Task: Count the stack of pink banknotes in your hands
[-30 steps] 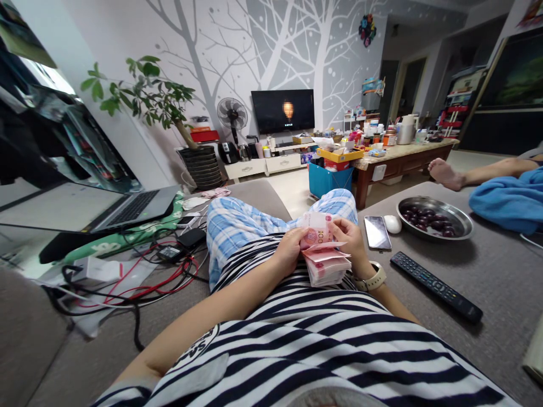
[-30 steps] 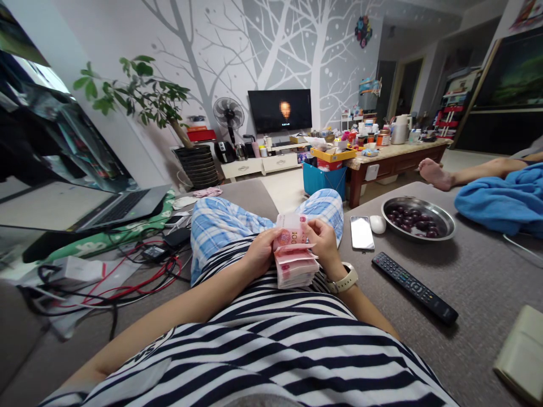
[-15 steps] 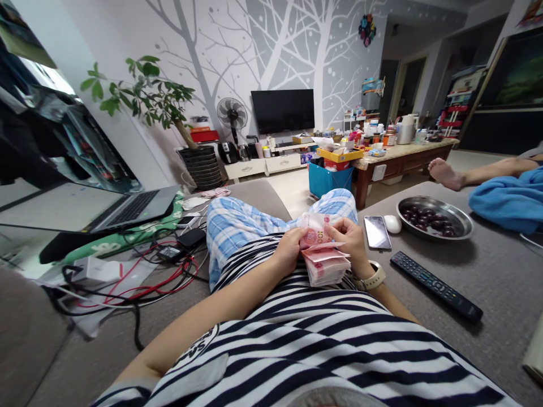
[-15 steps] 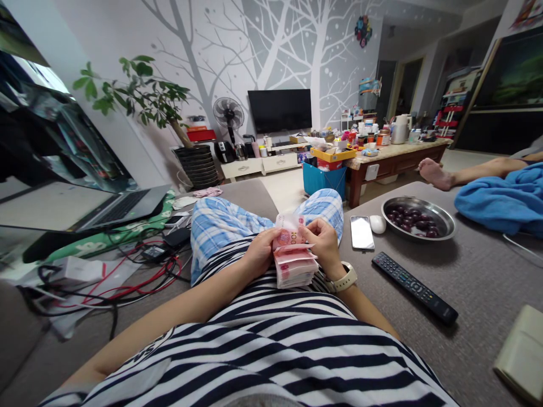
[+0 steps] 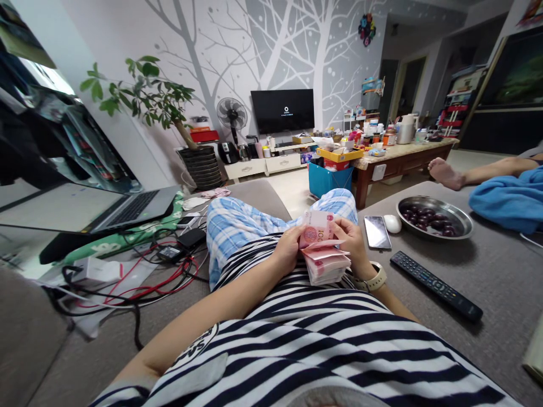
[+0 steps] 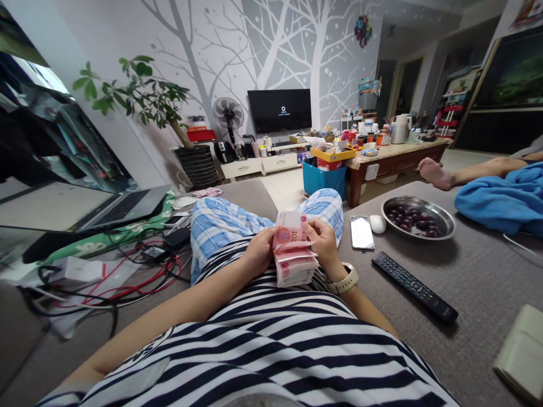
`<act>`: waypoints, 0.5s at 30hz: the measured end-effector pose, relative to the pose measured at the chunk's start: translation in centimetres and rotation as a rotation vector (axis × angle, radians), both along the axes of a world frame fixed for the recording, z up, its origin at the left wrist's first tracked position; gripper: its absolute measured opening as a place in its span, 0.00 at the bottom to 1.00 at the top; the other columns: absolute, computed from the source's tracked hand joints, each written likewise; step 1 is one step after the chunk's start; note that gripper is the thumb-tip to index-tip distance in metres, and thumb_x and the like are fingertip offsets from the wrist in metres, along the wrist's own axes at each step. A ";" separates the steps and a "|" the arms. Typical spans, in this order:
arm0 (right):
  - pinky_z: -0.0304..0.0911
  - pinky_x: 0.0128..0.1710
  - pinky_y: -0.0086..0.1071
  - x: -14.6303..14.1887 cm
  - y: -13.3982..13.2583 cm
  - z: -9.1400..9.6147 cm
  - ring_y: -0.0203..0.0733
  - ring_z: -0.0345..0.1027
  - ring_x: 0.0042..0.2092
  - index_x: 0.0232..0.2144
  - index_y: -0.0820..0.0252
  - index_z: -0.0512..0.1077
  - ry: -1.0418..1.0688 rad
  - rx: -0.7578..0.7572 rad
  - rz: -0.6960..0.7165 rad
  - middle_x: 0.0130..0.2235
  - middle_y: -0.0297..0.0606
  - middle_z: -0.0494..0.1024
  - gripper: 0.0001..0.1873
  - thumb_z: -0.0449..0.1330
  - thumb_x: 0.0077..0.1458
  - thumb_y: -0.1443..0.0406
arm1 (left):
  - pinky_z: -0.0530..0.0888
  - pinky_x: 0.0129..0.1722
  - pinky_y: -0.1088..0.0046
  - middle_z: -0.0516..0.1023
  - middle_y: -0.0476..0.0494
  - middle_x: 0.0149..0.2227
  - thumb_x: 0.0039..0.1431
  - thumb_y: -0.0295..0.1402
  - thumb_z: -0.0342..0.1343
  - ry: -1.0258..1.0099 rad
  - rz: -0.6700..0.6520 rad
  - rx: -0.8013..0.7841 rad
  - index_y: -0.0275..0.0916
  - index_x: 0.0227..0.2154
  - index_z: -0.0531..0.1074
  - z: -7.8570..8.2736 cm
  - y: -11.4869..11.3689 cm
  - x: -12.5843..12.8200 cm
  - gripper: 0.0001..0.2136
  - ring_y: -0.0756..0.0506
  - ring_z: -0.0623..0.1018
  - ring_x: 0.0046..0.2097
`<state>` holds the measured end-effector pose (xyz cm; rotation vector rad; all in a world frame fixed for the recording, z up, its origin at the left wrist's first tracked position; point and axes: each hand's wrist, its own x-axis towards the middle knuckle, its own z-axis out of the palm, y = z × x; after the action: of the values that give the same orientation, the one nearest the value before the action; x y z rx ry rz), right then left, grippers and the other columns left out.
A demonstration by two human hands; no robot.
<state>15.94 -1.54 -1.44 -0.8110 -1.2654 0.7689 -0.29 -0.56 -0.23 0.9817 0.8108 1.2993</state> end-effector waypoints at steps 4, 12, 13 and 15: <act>0.57 0.27 0.30 0.1 -0.2 0.2 0.36 0.59 0.26 0.23 0.59 0.71 -0.018 0.033 -0.038 0.22 0.31 0.69 0.18 0.62 0.55 0.51 | 0.76 0.50 0.58 0.84 0.39 0.35 0.54 0.43 0.63 -0.090 -0.100 -0.063 0.35 0.36 0.79 0.6 -0.2 0.2 0.15 0.36 0.82 0.45; 0.61 0.30 0.31 1.5 -0.9 0.9 0.38 0.64 0.28 0.26 0.58 0.72 -0.083 0.115 0.223 0.24 0.32 0.71 0.17 0.62 0.58 0.52 | 0.77 0.51 0.58 0.85 0.35 0.37 0.63 0.47 0.54 -0.112 -0.159 -0.086 0.33 0.39 0.80 0.8 0.0 -0.3 0.20 0.36 0.83 0.45; 0.62 0.31 0.31 1.9 -0.8 1.0 0.38 0.65 0.29 0.26 0.58 0.73 -0.128 0.133 0.268 0.25 0.33 0.72 0.18 0.62 0.59 0.52 | 0.77 0.49 0.58 0.85 0.34 0.36 0.63 0.49 0.53 -0.082 -0.162 -0.106 0.33 0.37 0.80 0.8 0.1 -0.5 0.22 0.36 0.83 0.43; 0.65 0.35 0.33 2.7 -0.7 1.0 0.40 0.68 0.32 0.28 0.58 0.76 -0.227 0.163 0.356 0.29 0.35 0.76 0.17 0.61 0.61 0.53 | 0.77 0.47 0.59 0.84 0.32 0.34 0.64 0.50 0.52 -0.030 -0.148 -0.130 0.32 0.34 0.80 0.9 0.1 -0.8 0.24 0.36 0.84 0.41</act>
<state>18.64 -2.22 -0.48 -0.5575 -1.6820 0.8585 -1.09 -0.50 0.64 0.8991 0.7750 1.1184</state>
